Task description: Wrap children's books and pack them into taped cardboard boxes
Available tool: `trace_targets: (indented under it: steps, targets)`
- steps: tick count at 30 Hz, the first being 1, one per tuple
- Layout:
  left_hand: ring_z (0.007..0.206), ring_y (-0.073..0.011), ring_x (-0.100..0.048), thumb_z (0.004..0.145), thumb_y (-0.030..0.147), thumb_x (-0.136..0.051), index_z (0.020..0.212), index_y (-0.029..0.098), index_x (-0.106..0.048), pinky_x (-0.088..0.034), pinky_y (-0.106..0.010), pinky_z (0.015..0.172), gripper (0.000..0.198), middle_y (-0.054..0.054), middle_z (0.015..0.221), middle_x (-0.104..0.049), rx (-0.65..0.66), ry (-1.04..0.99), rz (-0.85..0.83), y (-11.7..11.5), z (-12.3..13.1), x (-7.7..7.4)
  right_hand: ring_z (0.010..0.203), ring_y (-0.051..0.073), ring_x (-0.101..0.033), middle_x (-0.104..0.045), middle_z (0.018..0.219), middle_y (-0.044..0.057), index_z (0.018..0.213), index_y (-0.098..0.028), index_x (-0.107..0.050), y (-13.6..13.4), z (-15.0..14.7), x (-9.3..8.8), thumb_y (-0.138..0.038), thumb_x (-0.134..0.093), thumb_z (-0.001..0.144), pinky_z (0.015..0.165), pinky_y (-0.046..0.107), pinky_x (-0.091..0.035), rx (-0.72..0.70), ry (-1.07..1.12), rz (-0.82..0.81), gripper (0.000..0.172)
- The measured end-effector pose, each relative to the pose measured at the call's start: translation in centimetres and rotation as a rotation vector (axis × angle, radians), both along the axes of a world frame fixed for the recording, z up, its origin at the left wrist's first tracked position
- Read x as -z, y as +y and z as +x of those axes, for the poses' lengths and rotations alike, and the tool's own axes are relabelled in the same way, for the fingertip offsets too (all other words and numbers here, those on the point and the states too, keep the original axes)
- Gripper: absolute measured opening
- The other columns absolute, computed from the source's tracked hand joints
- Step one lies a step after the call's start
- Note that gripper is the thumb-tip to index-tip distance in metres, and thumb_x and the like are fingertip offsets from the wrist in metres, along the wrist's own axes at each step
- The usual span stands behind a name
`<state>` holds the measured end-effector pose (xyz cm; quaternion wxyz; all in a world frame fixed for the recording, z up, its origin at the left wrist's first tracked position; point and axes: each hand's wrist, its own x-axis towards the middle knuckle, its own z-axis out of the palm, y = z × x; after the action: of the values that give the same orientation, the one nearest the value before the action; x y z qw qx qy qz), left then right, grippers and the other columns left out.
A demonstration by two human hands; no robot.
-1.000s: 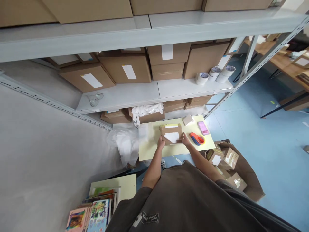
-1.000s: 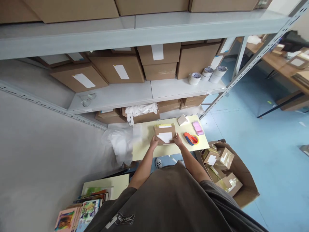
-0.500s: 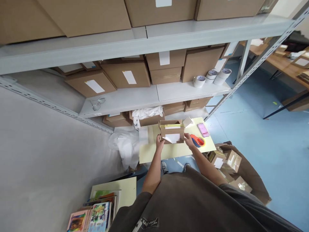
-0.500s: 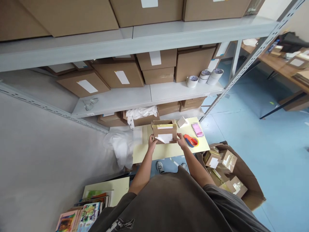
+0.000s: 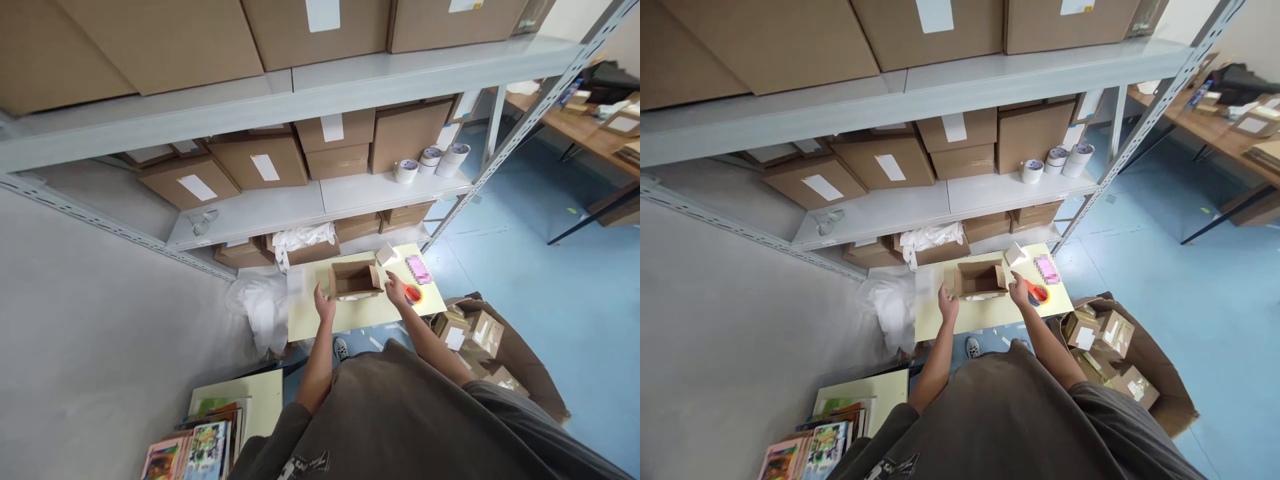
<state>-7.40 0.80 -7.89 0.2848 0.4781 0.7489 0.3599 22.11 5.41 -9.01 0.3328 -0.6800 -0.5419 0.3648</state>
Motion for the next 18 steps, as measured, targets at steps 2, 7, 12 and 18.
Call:
trace_targets:
  steps: [2, 7, 12, 18]
  targets:
    - [0.148, -0.0245, -0.053, 0.094, 0.017, -0.056, 0.154, 0.023, -0.055, -0.044, -0.037, 0.123, 0.060, -0.012, 0.157, -0.058, 0.034, 0.037, 0.072, 1.7, 0.2, -1.2, 0.121, 0.030, -0.070, -0.071, 0.142, 0.013, 0.145, -0.022, -0.067, 1.4, -1.6, -0.9, -0.023, -0.051, 0.084, 0.105, 0.047, -0.060, -0.076, 0.043, 0.073, 0.063]
    - [0.161, -0.0313, -0.035, 0.095, 0.030, -0.067, 0.137, 0.021, -0.072, -0.027, -0.045, 0.134, 0.044, -0.012, 0.164, -0.052, 0.463, 0.242, -0.129, 5.9, 1.2, -2.9, 0.129, 0.031, -0.066, -0.075, 0.131, 0.013, 0.134, -0.022, -0.075, 4.2, -6.5, -2.0, -0.014, -0.056, 0.085, 0.117, 0.054, -0.052, -0.476, -0.059, 0.159, 0.053]
    - [0.168, -0.0406, 0.008, 0.063, 0.054, -0.098, 0.156, 0.018, -0.056, -0.022, -0.052, 0.134, 0.108, -0.018, 0.183, -0.005, 0.646, 0.298, -0.521, 6.0, -0.4, -1.9, 0.159, 0.042, -0.034, -0.054, 0.162, 0.018, 0.148, -0.021, -0.068, 4.4, -5.7, -1.5, -0.022, -0.075, 0.082, 0.130, 0.062, -0.029, -0.625, -0.390, 0.048, 0.067]
    - [0.169, -0.0361, -0.002, 0.056, 0.040, -0.105, 0.111, 0.016, -0.071, -0.030, -0.045, 0.130, 0.068, -0.019, 0.182, 0.004, 0.508, 0.171, -0.437, 4.1, 0.5, 1.1, 0.163, 0.046, -0.018, -0.012, 0.182, 0.017, 0.161, -0.024, -0.051, 3.7, -2.0, 0.2, -0.040, -0.095, 0.066, 0.128, 0.060, -0.027, -0.537, -0.407, -0.095, 0.106]
